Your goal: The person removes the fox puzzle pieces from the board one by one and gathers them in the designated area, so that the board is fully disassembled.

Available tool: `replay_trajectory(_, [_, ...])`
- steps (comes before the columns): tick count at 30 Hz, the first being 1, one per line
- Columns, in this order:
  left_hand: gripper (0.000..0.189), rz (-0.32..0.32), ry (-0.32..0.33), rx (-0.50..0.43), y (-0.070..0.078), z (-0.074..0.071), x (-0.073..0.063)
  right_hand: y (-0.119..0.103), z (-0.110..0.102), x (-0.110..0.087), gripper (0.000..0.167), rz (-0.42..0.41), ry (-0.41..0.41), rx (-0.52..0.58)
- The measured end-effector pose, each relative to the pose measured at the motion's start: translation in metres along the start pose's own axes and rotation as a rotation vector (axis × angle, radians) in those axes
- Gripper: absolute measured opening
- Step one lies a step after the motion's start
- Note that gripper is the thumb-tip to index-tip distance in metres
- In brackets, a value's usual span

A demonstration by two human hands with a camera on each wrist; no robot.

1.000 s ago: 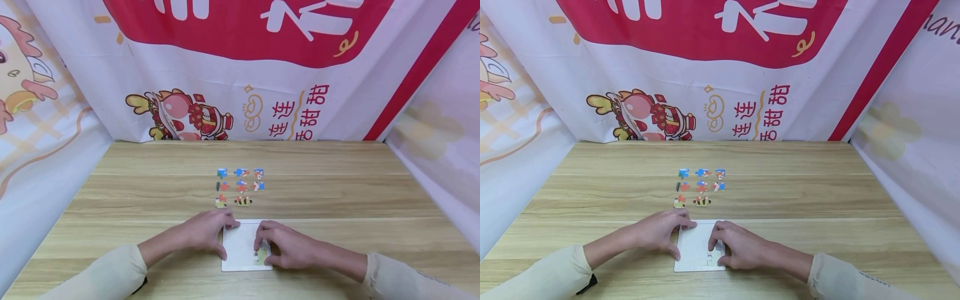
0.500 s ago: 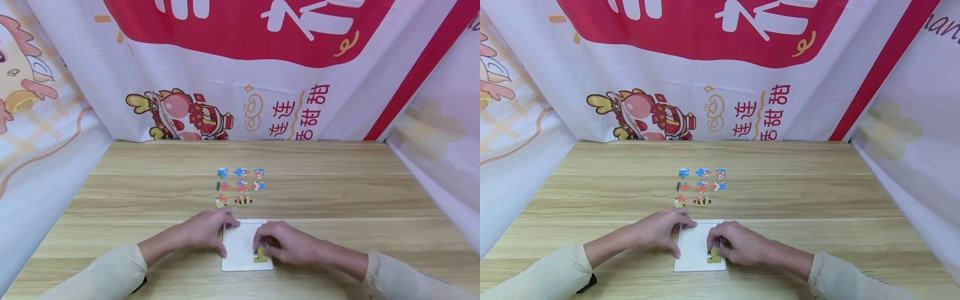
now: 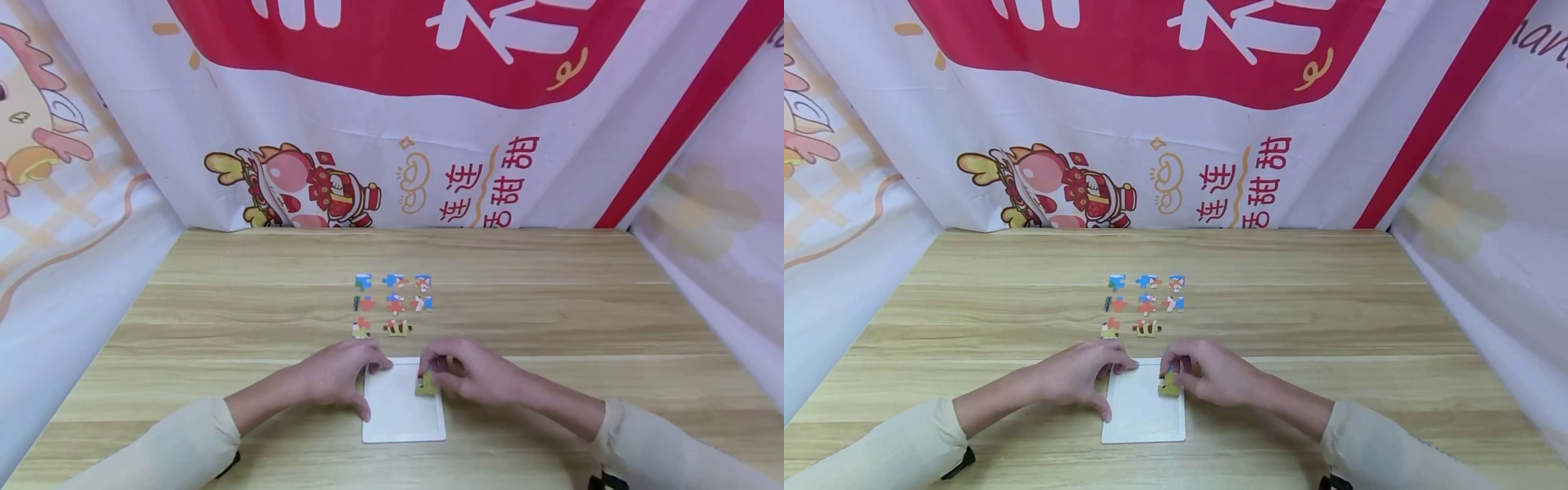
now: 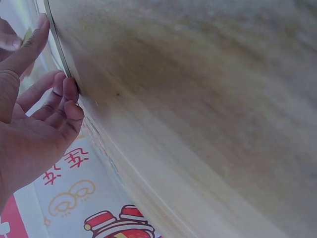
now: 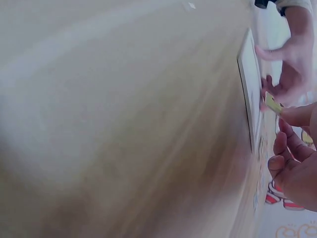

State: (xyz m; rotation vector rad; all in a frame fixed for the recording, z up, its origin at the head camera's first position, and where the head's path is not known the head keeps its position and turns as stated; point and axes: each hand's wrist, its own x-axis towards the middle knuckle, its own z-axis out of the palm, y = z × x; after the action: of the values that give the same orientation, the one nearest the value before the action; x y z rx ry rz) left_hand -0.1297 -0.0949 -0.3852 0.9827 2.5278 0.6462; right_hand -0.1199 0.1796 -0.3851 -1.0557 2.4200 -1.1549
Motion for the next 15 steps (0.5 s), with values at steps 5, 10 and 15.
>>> replay_trajectory(5, [0.077,-0.002,-0.006,0.019,0.002,-0.001,0.000,0.008,-0.013,0.010,0.020,-0.048,0.090,0.006])
replay_trajectory(10, [0.076,0.000,0.001,0.007,0.002,-0.001,0.000,0.016,-0.021,0.020,0.017,0.026,0.143,0.010])
replay_trajectory(15, [0.075,-0.006,0.001,0.003,0.003,-0.001,-0.001,0.023,-0.024,0.027,0.014,0.097,0.168,-0.006])
